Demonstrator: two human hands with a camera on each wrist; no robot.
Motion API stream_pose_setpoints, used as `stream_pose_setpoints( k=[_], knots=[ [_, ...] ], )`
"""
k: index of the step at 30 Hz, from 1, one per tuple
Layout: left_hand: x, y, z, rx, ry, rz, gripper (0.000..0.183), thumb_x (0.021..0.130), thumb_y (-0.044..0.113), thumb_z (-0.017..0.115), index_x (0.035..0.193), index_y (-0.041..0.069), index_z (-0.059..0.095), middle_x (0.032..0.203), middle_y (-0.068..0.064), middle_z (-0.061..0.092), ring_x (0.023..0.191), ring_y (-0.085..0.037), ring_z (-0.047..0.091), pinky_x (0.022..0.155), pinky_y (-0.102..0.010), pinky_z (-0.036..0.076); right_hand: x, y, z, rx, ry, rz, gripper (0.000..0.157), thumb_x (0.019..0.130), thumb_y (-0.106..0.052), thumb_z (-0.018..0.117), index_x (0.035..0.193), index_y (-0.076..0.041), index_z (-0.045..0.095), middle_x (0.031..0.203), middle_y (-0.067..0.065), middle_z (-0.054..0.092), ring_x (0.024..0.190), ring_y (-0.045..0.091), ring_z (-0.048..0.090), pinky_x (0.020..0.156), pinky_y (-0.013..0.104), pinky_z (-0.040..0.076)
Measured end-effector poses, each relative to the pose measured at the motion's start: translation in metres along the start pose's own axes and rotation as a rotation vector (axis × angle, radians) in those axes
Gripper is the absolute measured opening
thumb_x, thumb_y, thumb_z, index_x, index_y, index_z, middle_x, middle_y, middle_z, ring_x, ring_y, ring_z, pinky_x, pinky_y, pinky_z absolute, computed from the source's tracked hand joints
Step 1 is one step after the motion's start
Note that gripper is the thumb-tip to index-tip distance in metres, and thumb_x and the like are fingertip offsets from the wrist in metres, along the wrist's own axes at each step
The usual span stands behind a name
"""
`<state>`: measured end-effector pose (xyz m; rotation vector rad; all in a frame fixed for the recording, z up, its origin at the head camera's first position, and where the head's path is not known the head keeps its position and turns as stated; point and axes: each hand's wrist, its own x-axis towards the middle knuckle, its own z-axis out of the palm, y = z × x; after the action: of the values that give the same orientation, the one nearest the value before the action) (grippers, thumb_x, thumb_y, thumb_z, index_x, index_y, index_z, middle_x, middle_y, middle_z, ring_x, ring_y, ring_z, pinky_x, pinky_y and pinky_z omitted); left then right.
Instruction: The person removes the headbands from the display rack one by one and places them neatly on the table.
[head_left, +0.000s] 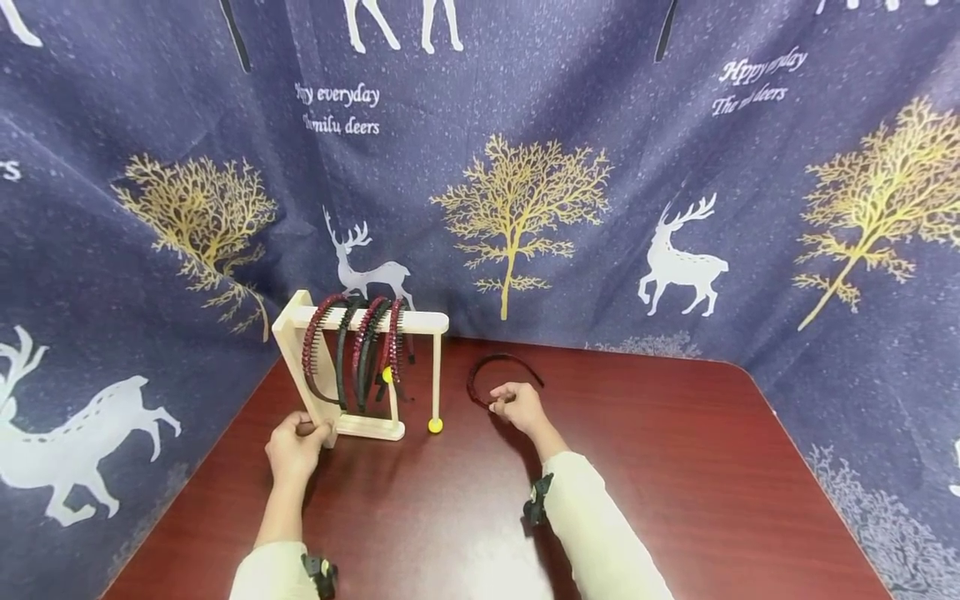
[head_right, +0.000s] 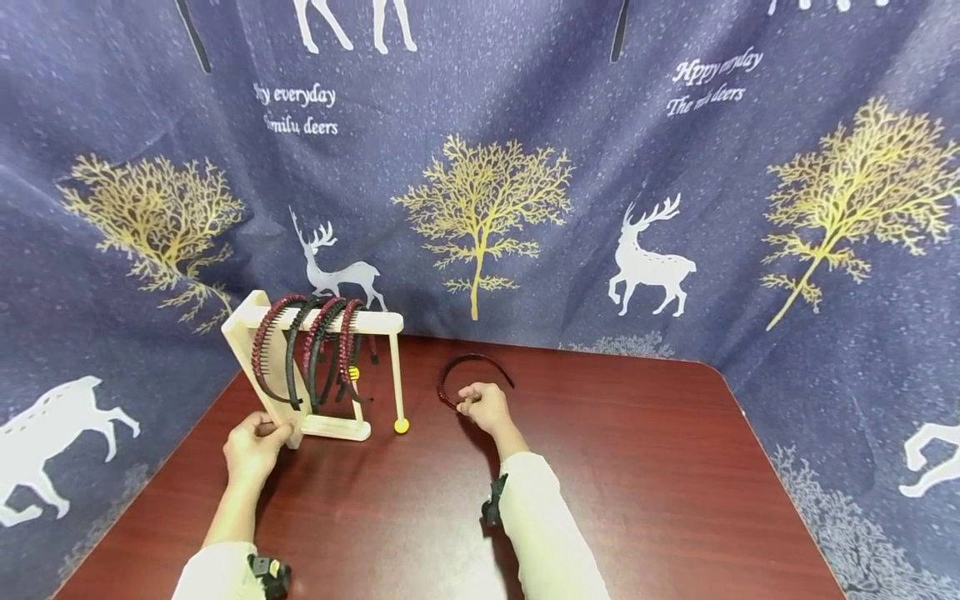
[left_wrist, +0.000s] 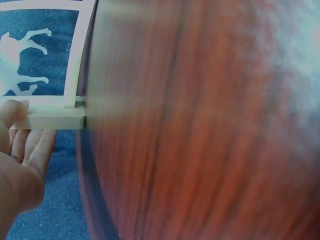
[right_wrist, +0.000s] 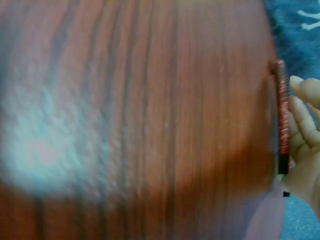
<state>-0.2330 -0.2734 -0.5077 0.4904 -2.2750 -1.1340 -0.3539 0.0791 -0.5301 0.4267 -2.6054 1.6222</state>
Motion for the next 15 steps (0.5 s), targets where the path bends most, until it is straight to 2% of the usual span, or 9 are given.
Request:
stream_pose_setpoints(
  k=[3,7,11,15],
  knots=[
    [0.000,-0.001,0.000,0.005,-0.002,-0.003,0.018,0.073,0.015,0.075,0.082,0.004,0.064,0.079,-0.013,0.068,0.082,-0.035,0.059,0.079,-0.047,0.037,-0.005,-0.007,-0.002,0.028,0.037,-0.020,0.030,0.074,0.001,0.072,0.103,0.005,0.066,0.088,0.016,0.068,0.077,0.019,0.064,0.071,0.032,0.050],
    [0.000,0.000,-0.001,0.005,0.008,0.008,0.017,0.072,0.013,0.075,0.081,0.003,0.064,0.079,-0.014,0.068,0.082,-0.036,0.059,0.078,-0.048,0.037,-0.013,-0.018,-0.004,0.071,0.064,-0.014,0.042,0.076,-0.004,0.072,0.116,0.005,0.060,0.106,0.023,0.063,0.097,0.031,0.062,0.085,0.042,0.046],
    [0.000,0.000,-0.003,0.005,0.011,0.004,0.017,0.072,0.012,0.075,0.081,0.003,0.063,0.079,-0.015,0.068,0.082,-0.036,0.058,0.079,-0.049,0.036,-0.020,-0.029,-0.005,0.122,0.081,0.015,0.048,0.078,-0.010,0.073,0.123,-0.003,0.058,0.116,0.022,0.059,0.110,0.030,0.055,0.092,0.045,0.041],
    [0.001,0.001,-0.001,0.009,-0.003,-0.003,0.018,0.073,0.014,0.074,0.081,0.002,0.063,0.080,-0.016,0.068,0.083,-0.037,0.058,0.081,-0.049,0.036,-0.025,-0.042,-0.011,0.190,0.109,0.038,0.050,0.077,-0.011,0.074,0.124,-0.009,0.059,0.117,0.018,0.060,0.117,0.027,0.049,0.095,0.046,0.037]
  ],
)
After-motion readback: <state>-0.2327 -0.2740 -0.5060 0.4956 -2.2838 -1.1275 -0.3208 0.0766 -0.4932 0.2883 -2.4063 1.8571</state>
